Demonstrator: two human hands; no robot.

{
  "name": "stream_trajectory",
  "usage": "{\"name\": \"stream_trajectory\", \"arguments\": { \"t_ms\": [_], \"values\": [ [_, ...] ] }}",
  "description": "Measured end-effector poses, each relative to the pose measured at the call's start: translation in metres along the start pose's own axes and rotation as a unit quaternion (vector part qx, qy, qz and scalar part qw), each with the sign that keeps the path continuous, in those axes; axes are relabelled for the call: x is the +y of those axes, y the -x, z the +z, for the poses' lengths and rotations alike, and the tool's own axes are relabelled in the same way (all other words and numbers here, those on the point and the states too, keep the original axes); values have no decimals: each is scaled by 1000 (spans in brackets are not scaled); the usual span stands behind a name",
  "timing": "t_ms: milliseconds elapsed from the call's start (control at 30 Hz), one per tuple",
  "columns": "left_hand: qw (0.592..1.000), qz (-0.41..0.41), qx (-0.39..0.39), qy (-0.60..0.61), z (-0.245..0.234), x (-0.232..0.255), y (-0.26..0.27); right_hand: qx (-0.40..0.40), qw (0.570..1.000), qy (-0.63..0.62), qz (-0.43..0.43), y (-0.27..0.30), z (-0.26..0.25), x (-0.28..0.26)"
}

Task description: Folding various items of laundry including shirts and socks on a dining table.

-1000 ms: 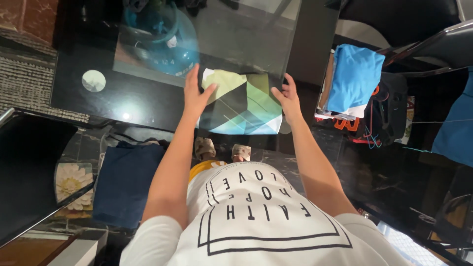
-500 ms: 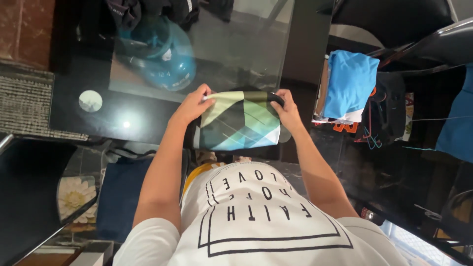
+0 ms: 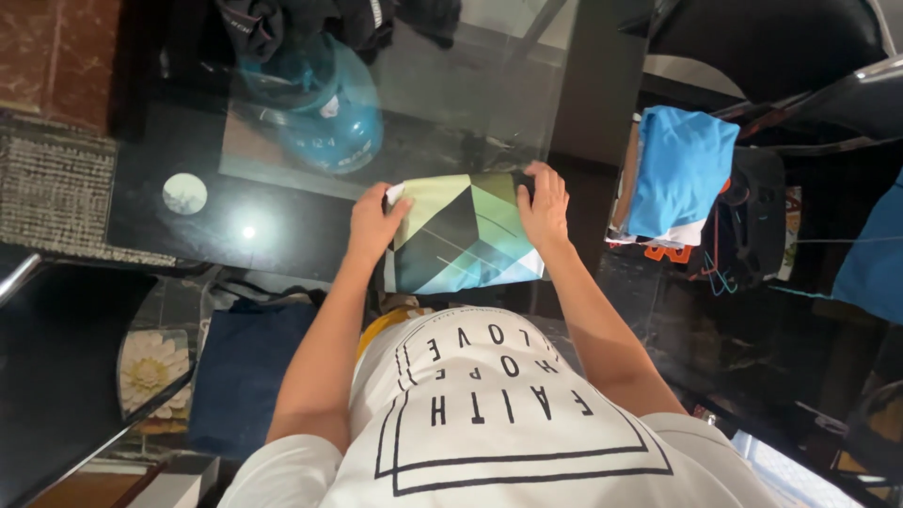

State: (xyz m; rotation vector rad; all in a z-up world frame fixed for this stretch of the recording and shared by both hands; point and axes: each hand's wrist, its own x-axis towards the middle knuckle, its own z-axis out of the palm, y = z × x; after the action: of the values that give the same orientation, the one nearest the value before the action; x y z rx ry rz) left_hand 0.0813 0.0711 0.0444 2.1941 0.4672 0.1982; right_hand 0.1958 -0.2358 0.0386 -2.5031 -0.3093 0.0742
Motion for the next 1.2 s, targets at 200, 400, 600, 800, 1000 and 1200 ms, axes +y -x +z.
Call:
{"name": "stream_trajectory", "arguments": {
  "t_ms": [200, 400, 600, 800, 1000, 1200],
  "values": [
    [995, -44, 85, 15, -19, 23, 40, -172, 919, 43, -351, -10, -38, -94],
    [878, -383, -243, 150, -5, 13, 133, -248, 944, 113, -187, -2, -23, -63],
    [856, -233, -50, 458, 66, 32, 171, -159, 984, -10, -84, 44, -7, 8],
    [854, -112, -21, 507, 112, 58, 162, -152, 958, -199, 143, 71, -18, 46],
    [679, -307, -193, 638, 106, 68, 146, -277, 741, -501, 350, 92, -42, 40],
    [613, -373, -220, 661, 110, 62, 129, -282, 707, -563, 321, 106, -50, 43]
  ]
}}
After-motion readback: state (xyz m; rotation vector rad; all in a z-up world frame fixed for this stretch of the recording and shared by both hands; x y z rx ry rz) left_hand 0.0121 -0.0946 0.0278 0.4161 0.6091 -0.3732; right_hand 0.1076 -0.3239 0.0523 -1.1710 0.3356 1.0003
